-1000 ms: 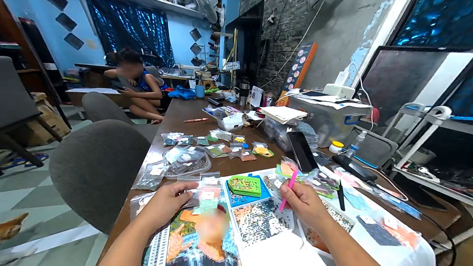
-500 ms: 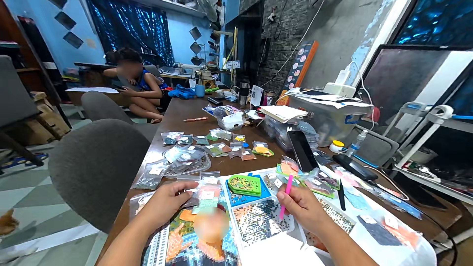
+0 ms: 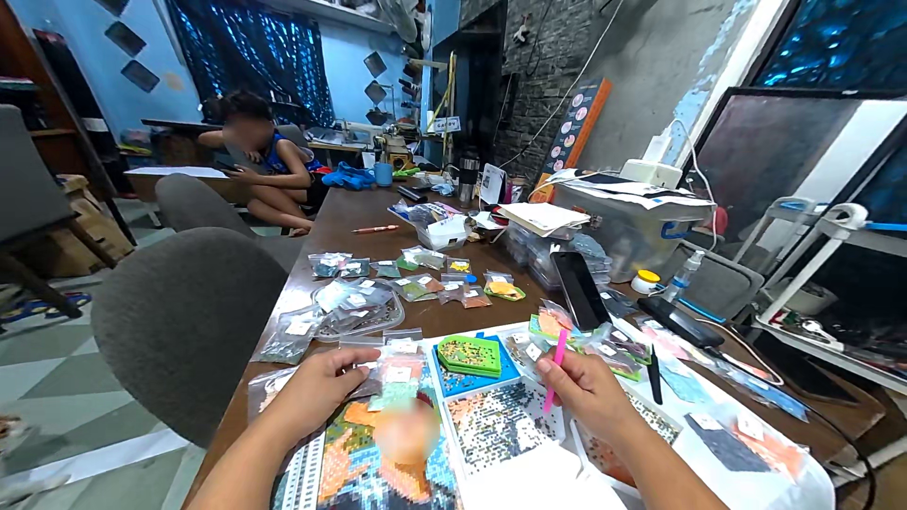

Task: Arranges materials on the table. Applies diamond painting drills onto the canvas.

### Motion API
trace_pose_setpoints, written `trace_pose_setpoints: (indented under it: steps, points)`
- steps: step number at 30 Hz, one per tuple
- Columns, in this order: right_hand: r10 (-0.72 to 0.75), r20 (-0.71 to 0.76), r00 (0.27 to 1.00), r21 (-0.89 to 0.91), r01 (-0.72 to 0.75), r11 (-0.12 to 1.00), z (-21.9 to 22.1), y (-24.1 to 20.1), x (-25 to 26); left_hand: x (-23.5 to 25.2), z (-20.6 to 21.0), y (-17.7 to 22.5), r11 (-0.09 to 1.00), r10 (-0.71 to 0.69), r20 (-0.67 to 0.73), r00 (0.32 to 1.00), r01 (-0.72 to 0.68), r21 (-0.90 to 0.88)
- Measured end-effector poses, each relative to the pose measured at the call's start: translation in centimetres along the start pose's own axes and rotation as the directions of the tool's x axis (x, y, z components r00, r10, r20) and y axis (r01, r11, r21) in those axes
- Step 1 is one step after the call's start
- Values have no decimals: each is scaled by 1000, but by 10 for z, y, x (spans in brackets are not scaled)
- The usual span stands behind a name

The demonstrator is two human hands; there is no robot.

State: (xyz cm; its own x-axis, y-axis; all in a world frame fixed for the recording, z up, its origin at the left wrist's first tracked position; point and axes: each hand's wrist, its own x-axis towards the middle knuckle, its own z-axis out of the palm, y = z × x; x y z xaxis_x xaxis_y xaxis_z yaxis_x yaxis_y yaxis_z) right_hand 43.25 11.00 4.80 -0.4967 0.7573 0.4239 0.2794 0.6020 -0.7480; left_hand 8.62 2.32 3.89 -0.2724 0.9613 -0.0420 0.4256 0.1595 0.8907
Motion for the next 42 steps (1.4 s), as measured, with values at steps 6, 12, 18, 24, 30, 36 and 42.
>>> trace_pose_setpoints:
  steps: [6, 12, 18, 24, 30, 36, 42]
  points:
    - [51, -24, 998, -32, -52, 998, -2, -2, 1, 0, 0, 1, 1000, 1, -1, 1000, -1, 12]
    - [205, -76, 976, -48, -209, 977, -8, -7, 3, 0, 0, 1, 1000, -17, 3, 1000, 17, 7]
    - [218, -47, 975, -27, -220, 975, -8, -8, 4, 1, 0, -1, 1000, -4, -5, 1000, 4, -10]
    - [172, -6, 985, -2, -172, 985, -5, -6, 2, 1, 0, 0, 1000, -7, -5, 1000, 7, -4]
    - [168, 11, 986, 12, -168, 986, -4, -7, 2, 0, 0, 0, 1000, -14, -6, 1000, 14, -2]
    - [167, 23, 986, 7, -167, 986, -3, -6, 2, 1, 0, -1, 1000, -12, -2, 1000, 12, -18]
    - [164, 12, 986, -11, -164, 986, -1, -6, 2, 0, -1, -2, 1000, -13, -5, 1000, 13, -26]
